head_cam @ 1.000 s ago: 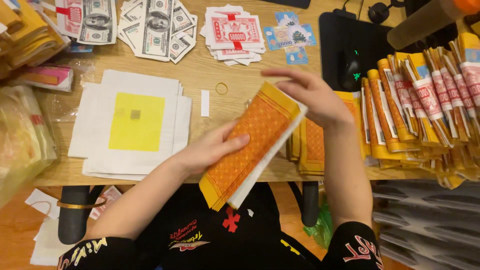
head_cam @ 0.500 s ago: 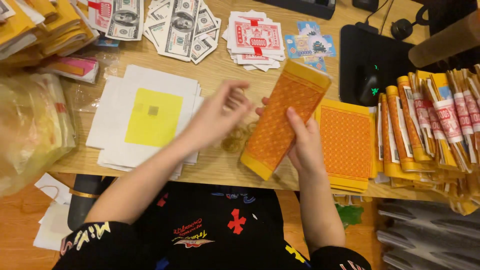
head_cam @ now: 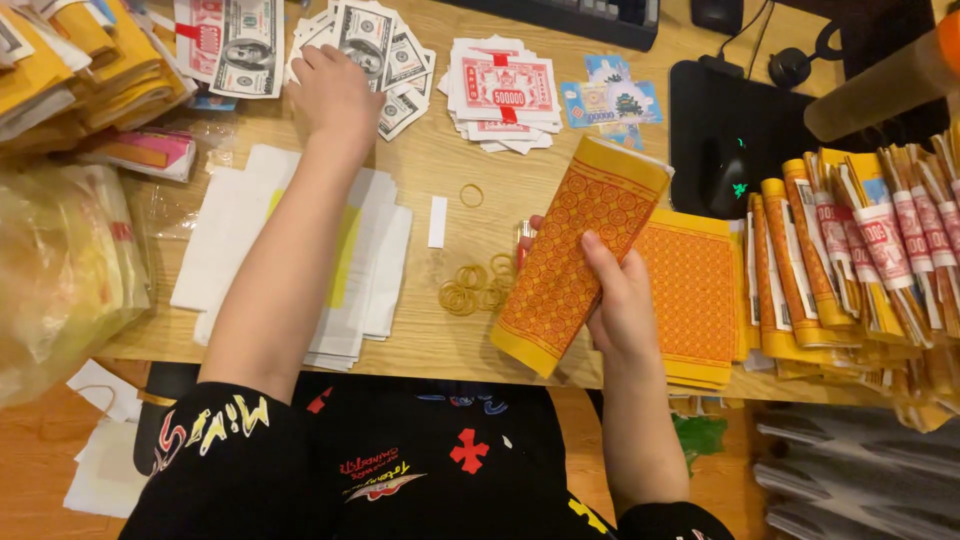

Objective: Bundling ritual paper money by placing notes on yellow sheets and folding them

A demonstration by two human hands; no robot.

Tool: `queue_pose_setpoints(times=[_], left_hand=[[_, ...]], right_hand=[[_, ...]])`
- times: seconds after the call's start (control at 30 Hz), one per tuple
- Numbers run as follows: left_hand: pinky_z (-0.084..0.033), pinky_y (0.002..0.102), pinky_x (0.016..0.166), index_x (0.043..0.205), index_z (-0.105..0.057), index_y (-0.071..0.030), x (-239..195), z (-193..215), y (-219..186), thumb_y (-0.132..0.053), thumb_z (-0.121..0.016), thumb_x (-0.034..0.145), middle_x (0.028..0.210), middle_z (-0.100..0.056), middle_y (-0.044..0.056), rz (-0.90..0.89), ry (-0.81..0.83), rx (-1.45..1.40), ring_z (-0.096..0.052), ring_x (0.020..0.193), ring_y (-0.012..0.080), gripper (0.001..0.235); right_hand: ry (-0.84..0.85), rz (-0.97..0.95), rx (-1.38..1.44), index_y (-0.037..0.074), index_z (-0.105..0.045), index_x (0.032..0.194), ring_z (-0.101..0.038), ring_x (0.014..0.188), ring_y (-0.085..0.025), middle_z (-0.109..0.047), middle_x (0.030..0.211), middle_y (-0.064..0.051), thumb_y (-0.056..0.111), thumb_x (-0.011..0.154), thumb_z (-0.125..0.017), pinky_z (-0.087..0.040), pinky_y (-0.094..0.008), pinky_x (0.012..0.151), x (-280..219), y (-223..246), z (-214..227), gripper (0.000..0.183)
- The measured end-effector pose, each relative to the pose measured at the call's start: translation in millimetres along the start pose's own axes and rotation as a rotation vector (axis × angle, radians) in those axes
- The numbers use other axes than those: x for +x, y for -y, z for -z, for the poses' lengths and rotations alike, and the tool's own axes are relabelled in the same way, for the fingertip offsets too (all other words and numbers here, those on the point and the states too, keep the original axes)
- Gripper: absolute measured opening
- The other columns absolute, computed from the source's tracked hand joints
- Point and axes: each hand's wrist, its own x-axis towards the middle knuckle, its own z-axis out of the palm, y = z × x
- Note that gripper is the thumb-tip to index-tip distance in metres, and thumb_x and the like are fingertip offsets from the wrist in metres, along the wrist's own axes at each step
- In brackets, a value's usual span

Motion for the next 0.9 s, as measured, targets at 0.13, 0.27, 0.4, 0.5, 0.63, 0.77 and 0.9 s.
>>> queue_pose_setpoints(times=[0.13,0.27,0.4,0.5,0.63,0.77,0.9], left_hand=[[-0.037,0.052,0.099,0.139,-0.033,-0.001,-4,21,5,-0.043,-0.084,0.077,0.137,-0.04,0.021,0.08,0.114,-0.319,-0.038,0.125,0.0387,0.091],[-0.039,0.056,0.097,0.128,-0.05,-0.006,-4,29,13,-0.016,-0.068,0.086,0.127,-0.052,0.016,0.166,0.033,-0.633,-0.047,0.121,0.0355,0.047],[-0.044,0.046,0.057,0.1,-0.06,-0.015,-9,35,16,-0.024,-0.049,0.091,0.098,-0.063,0.008,0.162,0.027,-0.747,-0.063,0.081,0.0281,0.016],[-0.041,0.03,0.06,0.083,-0.069,-0.014,-52,82,7,-0.017,-0.059,0.084,0.075,-0.067,-0.003,-0.093,-0.051,-1.137,-0.056,0.067,0.0087,0.011],[-0.052,0.018,0.065,0.099,-0.07,-0.008,-152,134,-14,-0.018,-0.066,0.089,0.085,-0.068,-0.002,-0.114,0.591,-1.576,-0.063,0.077,0.0057,0.015],[-0.049,0.018,0.063,0.091,-0.076,-0.01,-191,96,-39,-0.021,-0.076,0.081,0.071,-0.066,0.0,-0.254,0.479,-1.577,-0.055,0.073,0.0044,0.015],[-0.049,0.019,0.058,0.091,-0.078,-0.012,-197,84,-51,-0.021,-0.076,0.081,0.068,-0.066,0.0,-0.203,0.439,-1.572,-0.053,0.069,0.0036,0.014]], right_hand=[[-0.025,-0.007,-0.023,-0.01,-0.046,0.126,-0.065,0.095,-0.045,-0.061,0.117,-0.033,0.015,0.089,-0.055,-0.056,-0.059,0.085,-3,-1,0,0.045],[-0.094,0.0,-0.111,-0.009,-0.049,0.128,-0.065,0.103,-0.038,-0.063,0.117,-0.031,0.016,0.088,-0.055,-0.055,-0.053,0.092,3,2,2,0.047],[-0.063,-0.031,-0.013,-0.008,-0.044,0.126,-0.065,0.096,-0.041,-0.061,0.116,-0.032,0.017,0.09,-0.054,-0.056,-0.055,0.084,10,2,-3,0.045],[-0.088,-0.003,-0.014,-0.006,-0.046,0.125,-0.066,0.096,-0.04,-0.062,0.118,-0.028,0.021,0.088,-0.054,-0.058,-0.055,0.078,24,-2,-5,0.046],[-0.159,0.142,-0.014,0.008,-0.042,0.134,-0.065,0.105,-0.042,-0.06,0.124,-0.025,0.026,0.094,-0.056,-0.055,-0.053,0.084,68,-42,55,0.046],[-0.089,0.219,0.176,0.008,-0.048,0.138,-0.058,0.12,-0.044,-0.054,0.136,-0.025,0.032,0.1,-0.05,-0.051,-0.059,0.098,65,-46,14,0.045],[-0.085,0.306,0.072,0.012,-0.05,0.139,-0.058,0.122,-0.035,-0.056,0.136,-0.021,0.053,0.098,-0.048,-0.053,-0.052,0.1,48,-35,-13,0.058]])
